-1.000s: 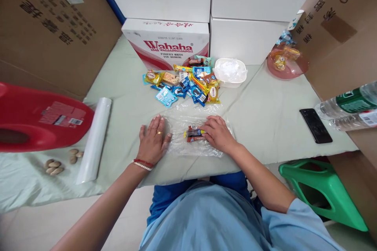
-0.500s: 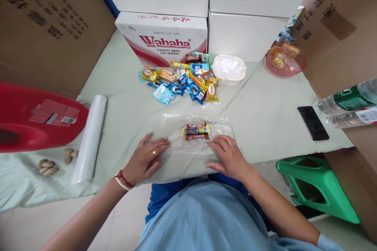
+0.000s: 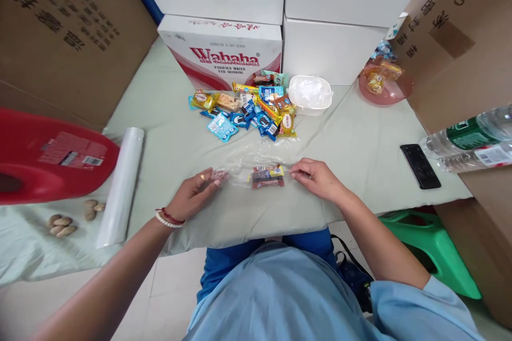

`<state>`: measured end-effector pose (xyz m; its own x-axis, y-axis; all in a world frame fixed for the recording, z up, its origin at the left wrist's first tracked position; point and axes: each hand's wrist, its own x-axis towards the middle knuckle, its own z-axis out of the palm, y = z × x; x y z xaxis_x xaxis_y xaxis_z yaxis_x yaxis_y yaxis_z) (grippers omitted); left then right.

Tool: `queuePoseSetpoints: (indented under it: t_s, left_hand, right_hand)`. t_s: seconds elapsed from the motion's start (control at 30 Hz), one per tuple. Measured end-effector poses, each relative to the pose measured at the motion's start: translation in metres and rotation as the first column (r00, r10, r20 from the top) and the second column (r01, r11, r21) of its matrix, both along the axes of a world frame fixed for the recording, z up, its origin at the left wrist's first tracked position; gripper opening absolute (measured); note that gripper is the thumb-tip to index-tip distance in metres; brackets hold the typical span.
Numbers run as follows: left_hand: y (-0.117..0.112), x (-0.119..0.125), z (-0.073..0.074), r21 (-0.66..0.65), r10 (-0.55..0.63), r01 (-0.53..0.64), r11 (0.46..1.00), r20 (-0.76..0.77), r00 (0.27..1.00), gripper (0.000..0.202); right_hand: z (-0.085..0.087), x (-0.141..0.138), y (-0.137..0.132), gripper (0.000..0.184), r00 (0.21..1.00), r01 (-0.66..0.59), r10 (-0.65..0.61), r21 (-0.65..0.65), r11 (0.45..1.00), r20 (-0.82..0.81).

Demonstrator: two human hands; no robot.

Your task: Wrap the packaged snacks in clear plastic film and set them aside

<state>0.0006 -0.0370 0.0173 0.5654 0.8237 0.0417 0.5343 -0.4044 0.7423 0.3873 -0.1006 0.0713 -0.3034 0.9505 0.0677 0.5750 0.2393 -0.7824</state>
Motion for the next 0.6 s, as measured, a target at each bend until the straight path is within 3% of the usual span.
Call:
queuePoseSetpoints:
  t_s: [0.1, 0.2, 0.27, 0.33, 0.43, 0.5, 0.6]
  left_hand:
    - [0.011, 0.010, 0.006, -0.093, 0.168, -0.163, 0.982, 0.051, 0.984, 0.046]
    - [0.017, 0.024, 0.006, -0.096, 0.262, -0.264, 0.960, -0.037, 0.964, 0.042]
    - [0.020, 0.034, 0.002, -0.034, 0.336, -0.342, 0.939, -0.113, 0.935, 0.034]
    - [0.022, 0.041, -0.002, 0.095, 0.453, -0.443, 0.892, -0.174, 0.874, 0.030]
    - [0.021, 0.041, -0.004, 0.281, 0.613, -0.555, 0.783, -0.190, 0.767, 0.046]
    - [0.013, 0.034, 0.000, 0.380, 0.697, -0.616, 0.690, -0.122, 0.706, 0.048]
    - [-0.011, 0.030, 0.013, 0.607, 0.756, -0.664, 0.438, 0.151, 0.637, 0.040]
  right_hand:
    - [-0.004, 0.004, 0.019, 0.026, 0.997, 0.078, -0.081, -0.118, 0.990, -0.020]
    - [-0.015, 0.009, 0.032, 0.029, 0.986, 0.156, -0.166, -0.238, 0.959, -0.025]
    - [-0.024, 0.012, 0.037, 0.029, 0.977, 0.212, -0.211, -0.267, 0.940, 0.032]
    - [-0.031, 0.014, 0.040, 0.027, 0.958, 0.273, -0.245, -0.218, 0.937, 0.147]
    - [-0.029, 0.014, 0.043, 0.029, 0.907, 0.319, -0.286, -0.061, 0.946, 0.307]
    - [-0.021, 0.011, 0.048, 0.028, 0.890, 0.319, -0.314, 0.040, 0.947, 0.330]
    - [-0.004, -0.001, 0.066, 0.025, 0.914, 0.230, -0.261, 0.132, 0.964, 0.311]
